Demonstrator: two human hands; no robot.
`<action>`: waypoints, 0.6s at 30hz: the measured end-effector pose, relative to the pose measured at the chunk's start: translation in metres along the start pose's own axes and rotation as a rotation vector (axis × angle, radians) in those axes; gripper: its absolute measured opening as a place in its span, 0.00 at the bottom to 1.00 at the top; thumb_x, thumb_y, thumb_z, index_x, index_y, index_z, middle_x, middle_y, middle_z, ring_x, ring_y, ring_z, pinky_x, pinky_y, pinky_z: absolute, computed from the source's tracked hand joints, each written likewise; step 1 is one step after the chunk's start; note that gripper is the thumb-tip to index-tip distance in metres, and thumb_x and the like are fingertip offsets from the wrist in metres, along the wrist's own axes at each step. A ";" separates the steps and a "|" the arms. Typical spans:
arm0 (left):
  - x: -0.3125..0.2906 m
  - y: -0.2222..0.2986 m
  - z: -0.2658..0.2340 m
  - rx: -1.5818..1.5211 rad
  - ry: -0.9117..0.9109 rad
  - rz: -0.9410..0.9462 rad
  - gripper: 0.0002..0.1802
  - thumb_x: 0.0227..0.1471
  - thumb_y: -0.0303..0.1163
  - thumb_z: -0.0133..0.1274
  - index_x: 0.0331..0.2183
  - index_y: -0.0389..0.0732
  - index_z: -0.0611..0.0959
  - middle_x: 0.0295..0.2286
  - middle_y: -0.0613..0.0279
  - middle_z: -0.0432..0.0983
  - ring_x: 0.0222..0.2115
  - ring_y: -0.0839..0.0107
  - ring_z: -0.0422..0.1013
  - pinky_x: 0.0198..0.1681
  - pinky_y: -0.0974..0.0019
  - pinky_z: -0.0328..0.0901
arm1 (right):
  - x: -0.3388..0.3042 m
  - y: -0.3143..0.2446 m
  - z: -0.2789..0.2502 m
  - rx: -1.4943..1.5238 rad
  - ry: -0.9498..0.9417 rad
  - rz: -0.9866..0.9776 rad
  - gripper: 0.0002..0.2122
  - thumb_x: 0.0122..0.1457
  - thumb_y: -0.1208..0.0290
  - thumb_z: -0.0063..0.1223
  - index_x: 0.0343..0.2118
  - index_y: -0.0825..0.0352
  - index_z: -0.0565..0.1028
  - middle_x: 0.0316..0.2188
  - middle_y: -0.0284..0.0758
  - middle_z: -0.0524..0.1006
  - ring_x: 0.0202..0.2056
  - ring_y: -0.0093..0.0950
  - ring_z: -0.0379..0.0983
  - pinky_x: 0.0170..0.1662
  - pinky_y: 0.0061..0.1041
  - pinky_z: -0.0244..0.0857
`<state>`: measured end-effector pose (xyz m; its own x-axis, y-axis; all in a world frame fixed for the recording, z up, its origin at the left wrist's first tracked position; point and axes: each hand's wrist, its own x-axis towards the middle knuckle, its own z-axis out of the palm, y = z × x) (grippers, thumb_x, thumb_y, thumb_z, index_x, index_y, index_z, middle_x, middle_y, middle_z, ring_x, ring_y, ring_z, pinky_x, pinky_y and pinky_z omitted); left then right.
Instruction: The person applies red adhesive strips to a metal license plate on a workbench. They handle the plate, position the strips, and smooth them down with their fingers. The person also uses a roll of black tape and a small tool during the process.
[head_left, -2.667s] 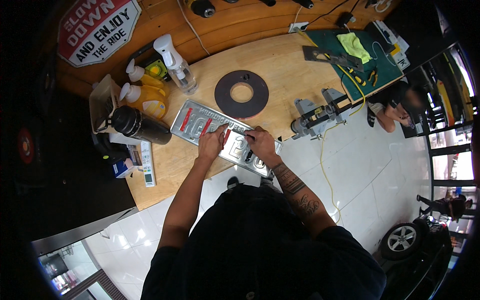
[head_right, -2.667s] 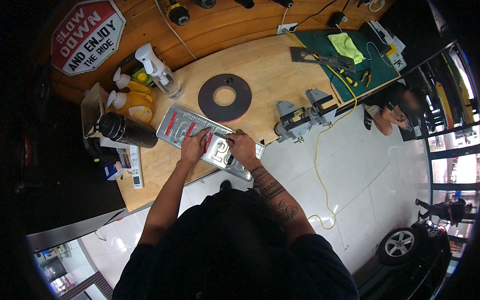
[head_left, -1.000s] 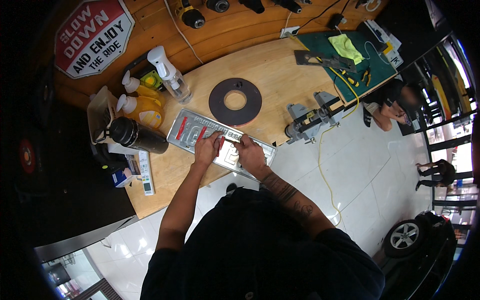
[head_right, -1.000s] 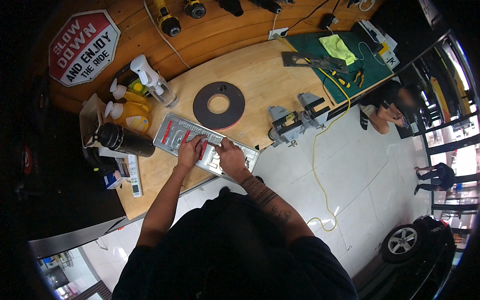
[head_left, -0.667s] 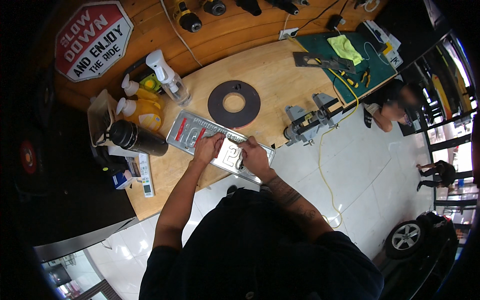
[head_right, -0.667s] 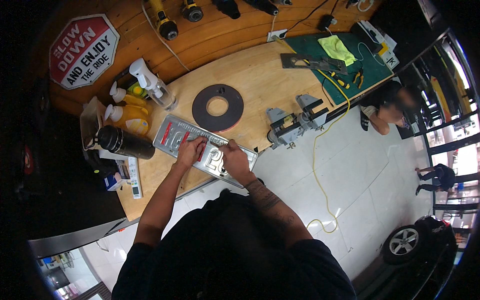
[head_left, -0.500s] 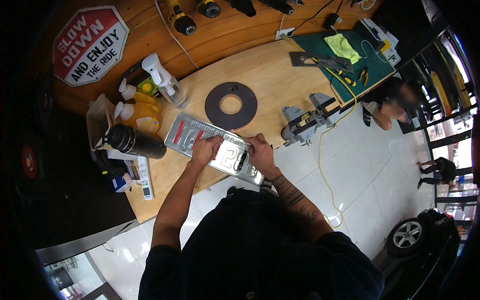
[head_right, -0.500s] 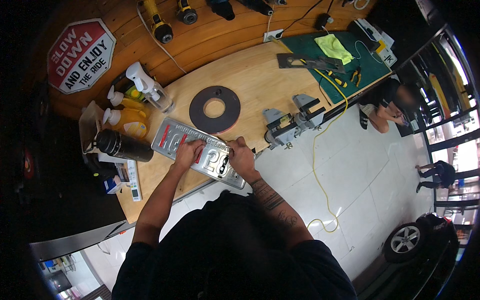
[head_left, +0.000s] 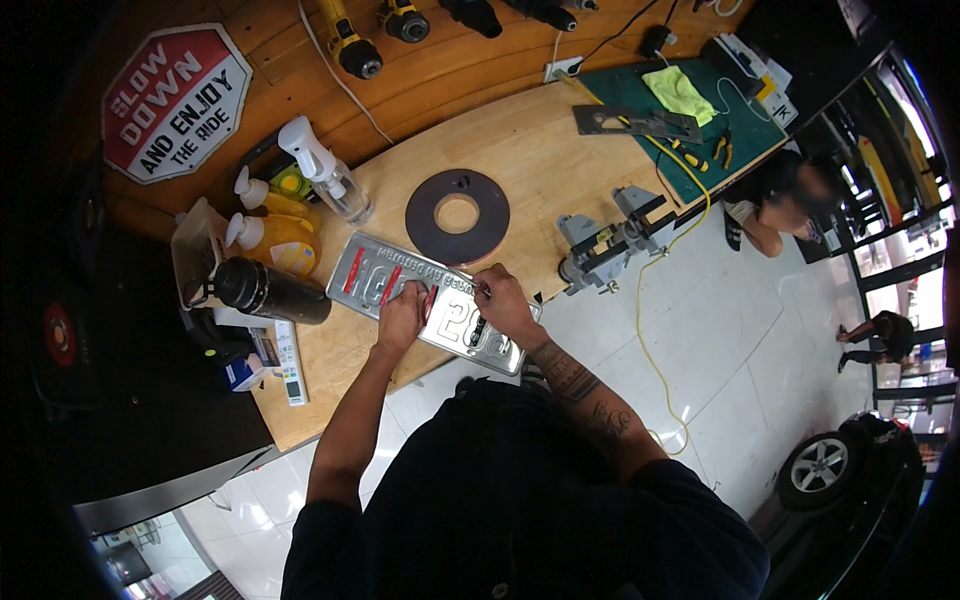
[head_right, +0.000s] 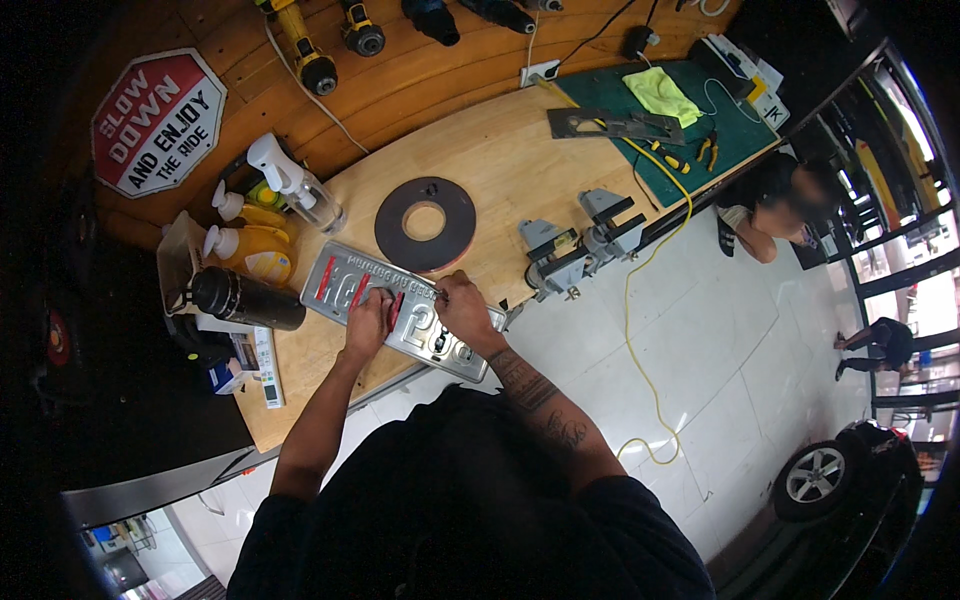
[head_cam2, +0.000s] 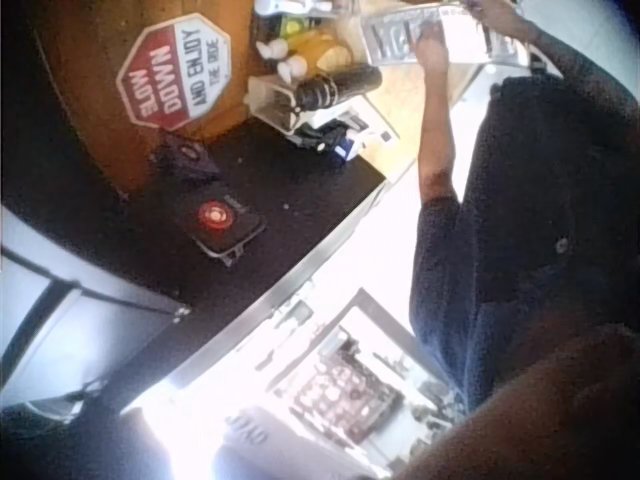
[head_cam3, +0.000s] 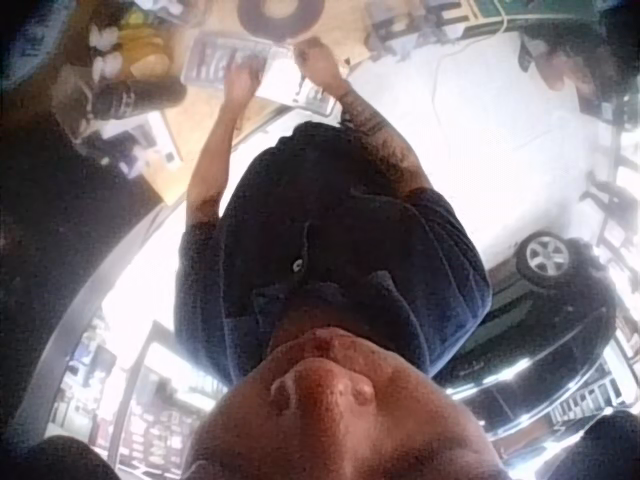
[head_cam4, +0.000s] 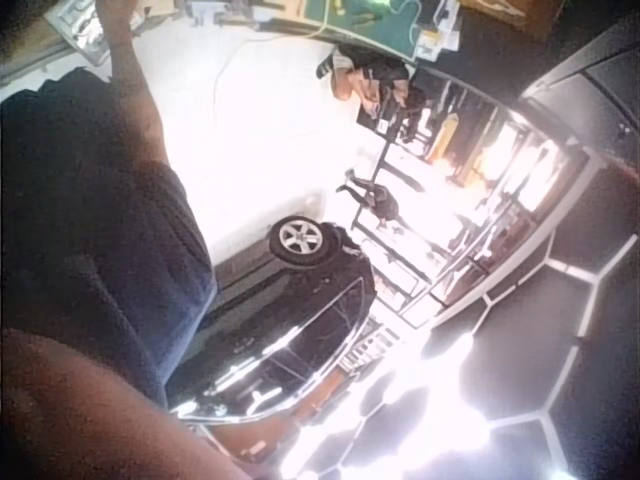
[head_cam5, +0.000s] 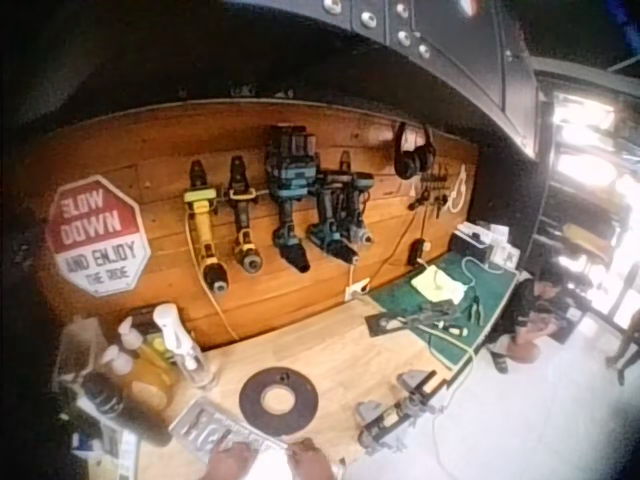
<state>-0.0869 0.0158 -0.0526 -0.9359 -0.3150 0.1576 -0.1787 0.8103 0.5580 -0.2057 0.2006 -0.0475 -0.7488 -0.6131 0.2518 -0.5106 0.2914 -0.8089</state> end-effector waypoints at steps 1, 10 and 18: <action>-0.004 -0.001 -0.003 -0.057 0.047 -0.008 0.07 0.60 0.31 0.44 0.34 0.37 0.70 0.26 0.46 0.76 0.23 0.43 0.73 0.28 0.49 0.67 | 0.000 0.000 0.003 -0.005 -0.027 -0.023 0.07 0.49 0.81 0.53 0.33 0.71 0.75 0.31 0.45 0.74 0.30 0.41 0.75 0.36 0.35 0.70; 0.003 -0.008 -0.009 -1.296 0.356 -0.487 0.06 0.64 0.32 0.41 0.33 0.44 0.70 0.25 0.69 0.70 0.18 0.84 0.56 0.16 0.78 0.52 | -0.007 0.004 0.020 0.066 -0.148 0.159 0.09 0.50 0.80 0.51 0.34 0.73 0.76 0.29 0.47 0.78 0.32 0.39 0.77 0.37 0.32 0.71; 0.018 0.000 -0.018 -1.130 0.149 -0.441 0.04 0.61 0.25 0.43 0.31 0.43 0.71 0.23 0.70 0.66 0.18 0.84 0.57 0.17 0.78 0.54 | -0.007 0.000 0.020 -0.025 -0.110 0.048 0.08 0.49 0.80 0.51 0.33 0.73 0.77 0.30 0.48 0.78 0.32 0.43 0.76 0.37 0.34 0.70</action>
<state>-0.0985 0.0007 -0.0351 -0.8046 -0.5677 -0.1740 -0.0387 -0.2423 0.9694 -0.1918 0.1906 -0.0601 -0.7227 -0.6741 0.1524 -0.4866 0.3397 -0.8049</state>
